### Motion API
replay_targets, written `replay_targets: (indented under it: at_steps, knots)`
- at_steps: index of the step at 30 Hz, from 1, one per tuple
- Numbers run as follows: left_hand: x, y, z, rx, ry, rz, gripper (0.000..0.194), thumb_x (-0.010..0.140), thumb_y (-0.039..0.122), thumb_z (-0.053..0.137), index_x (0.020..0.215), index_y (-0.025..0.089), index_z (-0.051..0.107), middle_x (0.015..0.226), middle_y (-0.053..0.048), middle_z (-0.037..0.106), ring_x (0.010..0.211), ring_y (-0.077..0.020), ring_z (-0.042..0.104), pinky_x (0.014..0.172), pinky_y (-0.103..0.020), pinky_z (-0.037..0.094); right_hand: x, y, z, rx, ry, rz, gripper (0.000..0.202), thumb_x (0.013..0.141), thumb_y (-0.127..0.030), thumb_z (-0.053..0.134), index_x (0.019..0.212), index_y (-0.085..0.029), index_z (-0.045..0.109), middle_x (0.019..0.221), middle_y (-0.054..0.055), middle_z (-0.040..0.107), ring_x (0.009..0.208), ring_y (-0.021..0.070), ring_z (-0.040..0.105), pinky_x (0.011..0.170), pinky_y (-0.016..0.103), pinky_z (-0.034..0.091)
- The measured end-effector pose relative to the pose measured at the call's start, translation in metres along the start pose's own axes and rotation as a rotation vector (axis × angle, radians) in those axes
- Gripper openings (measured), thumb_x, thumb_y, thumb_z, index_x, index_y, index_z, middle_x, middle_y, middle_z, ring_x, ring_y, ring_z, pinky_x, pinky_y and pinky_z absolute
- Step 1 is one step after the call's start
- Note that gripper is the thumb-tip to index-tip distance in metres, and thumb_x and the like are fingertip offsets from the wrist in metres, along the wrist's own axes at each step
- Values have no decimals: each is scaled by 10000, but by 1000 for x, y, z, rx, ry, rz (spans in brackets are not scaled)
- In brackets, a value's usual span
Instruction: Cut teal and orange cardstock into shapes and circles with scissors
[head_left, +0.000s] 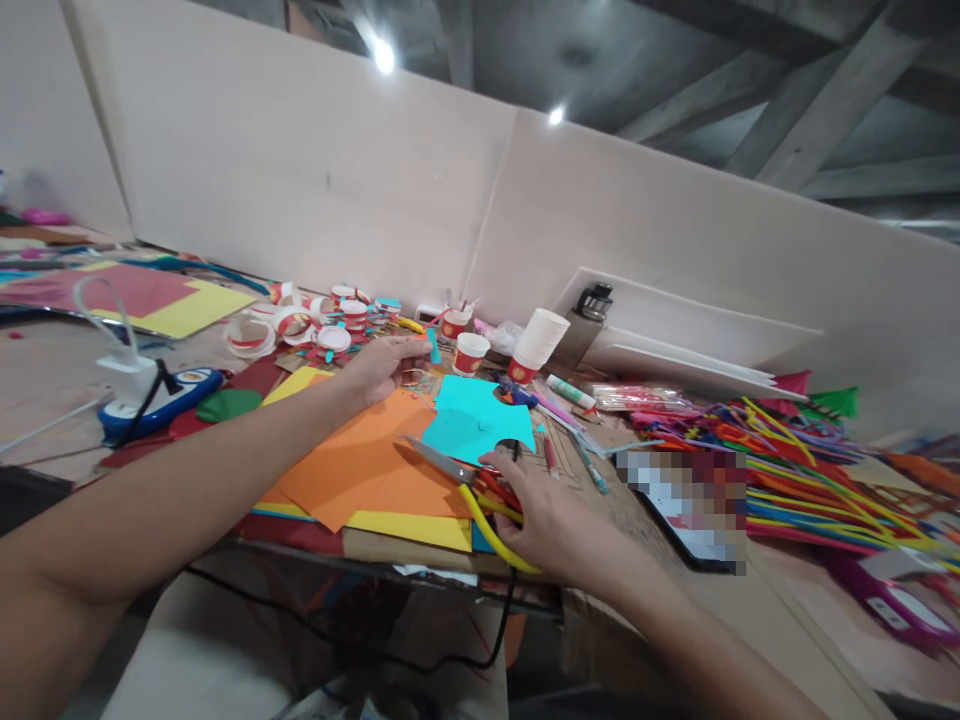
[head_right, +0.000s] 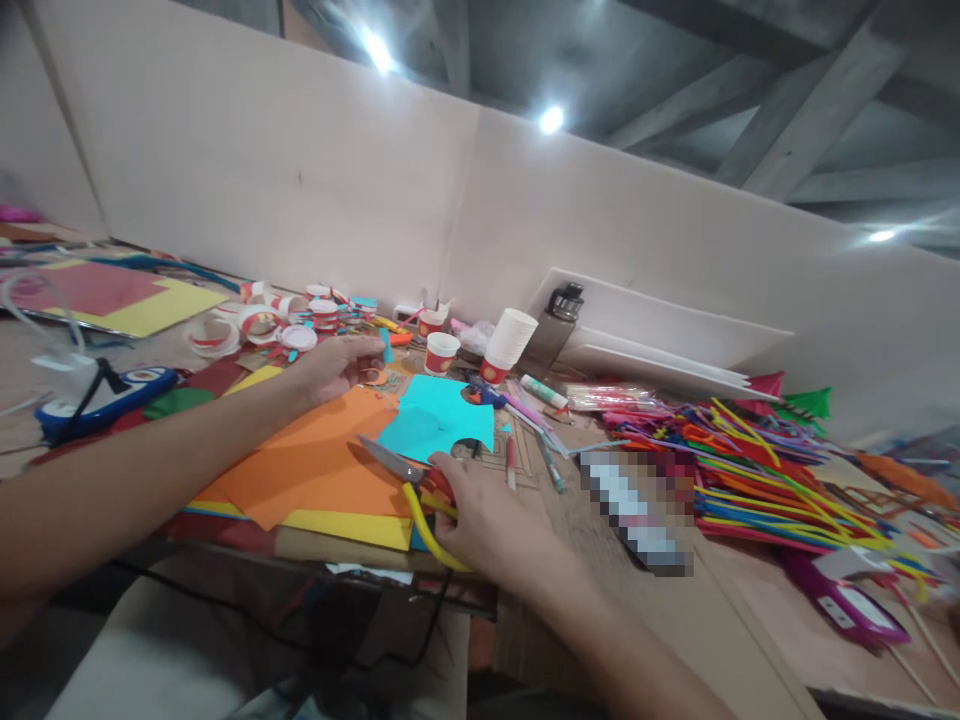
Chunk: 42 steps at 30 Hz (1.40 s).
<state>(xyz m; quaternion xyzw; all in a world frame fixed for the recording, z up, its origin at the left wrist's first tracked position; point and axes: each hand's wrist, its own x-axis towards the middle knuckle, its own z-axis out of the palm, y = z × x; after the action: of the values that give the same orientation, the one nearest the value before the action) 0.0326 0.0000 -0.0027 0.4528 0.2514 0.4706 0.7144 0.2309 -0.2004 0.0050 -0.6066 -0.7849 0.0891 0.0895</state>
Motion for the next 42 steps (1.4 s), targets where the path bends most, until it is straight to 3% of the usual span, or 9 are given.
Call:
replay_targets:
  at_steps: [4, 8, 12, 16, 23, 31, 42]
  knots:
    - [2, 5, -3, -36, 66, 2, 65, 689, 146, 681, 713, 116, 627, 624, -17, 622, 532, -73, 566, 496, -184, 442, 4, 2, -9, 228, 147, 21, 381, 812, -228, 538, 1191, -247, 573, 953, 69, 657, 805, 203, 600, 683, 290, 447]
    - [0, 4, 0, -64, 58, -20, 67, 691, 144, 684, 720, 115, 631, 621, -13, 619, 538, -73, 572, 510, -185, 463, 16, 1, -15, 525, 238, 18, 450, 835, -217, 479, 1284, -243, 462, 824, 17, 602, 643, 141, 534, 575, 254, 428]
    - [-5, 2, 7, -73, 65, -31, 79, 687, 155, 689, 691, 116, 621, 606, -12, 609, 520, -72, 558, 487, -182, 454, 40, -7, -13, 683, 332, -30, 578, 760, -175, 529, 1314, -239, 378, 994, 41, 571, 815, 146, 566, 680, 264, 467]
    - [-8, 0, 11, -71, 27, -18, 78, 683, 153, 687, 678, 112, 621, 588, -7, 590, 510, -72, 543, 482, -185, 450, 59, -17, -6, 773, 285, 59, 372, 826, -319, 504, 1182, -216, 476, 688, -35, 523, 552, 113, 494, 496, 227, 399]
    - [-12, -4, 17, -166, 29, -27, 72, 669, 131, 696, 683, 110, 629, 613, -2, 609, 521, -56, 540, 509, -172, 452, 68, -10, 6, 745, 291, 152, 217, 819, -428, 536, 906, -230, 553, 544, -64, 482, 424, 88, 411, 406, 202, 322]
    - [-18, -4, 26, -220, 110, -35, 18, 716, 135, 644, 709, 122, 634, 610, -18, 640, 533, -86, 587, 528, -207, 469, 66, -14, 9, 776, 172, 146, 231, 803, -406, 572, 961, -237, 573, 540, -69, 500, 398, 88, 418, 368, 190, 322]
    - [-18, -6, 26, -218, 127, -9, 41, 705, 136, 665, 715, 115, 631, 612, -18, 641, 538, -83, 596, 529, -196, 470, 68, -13, 11, 764, 239, 101, 190, 792, -407, 573, 845, -225, 582, 579, -45, 512, 472, 96, 445, 420, 191, 355]
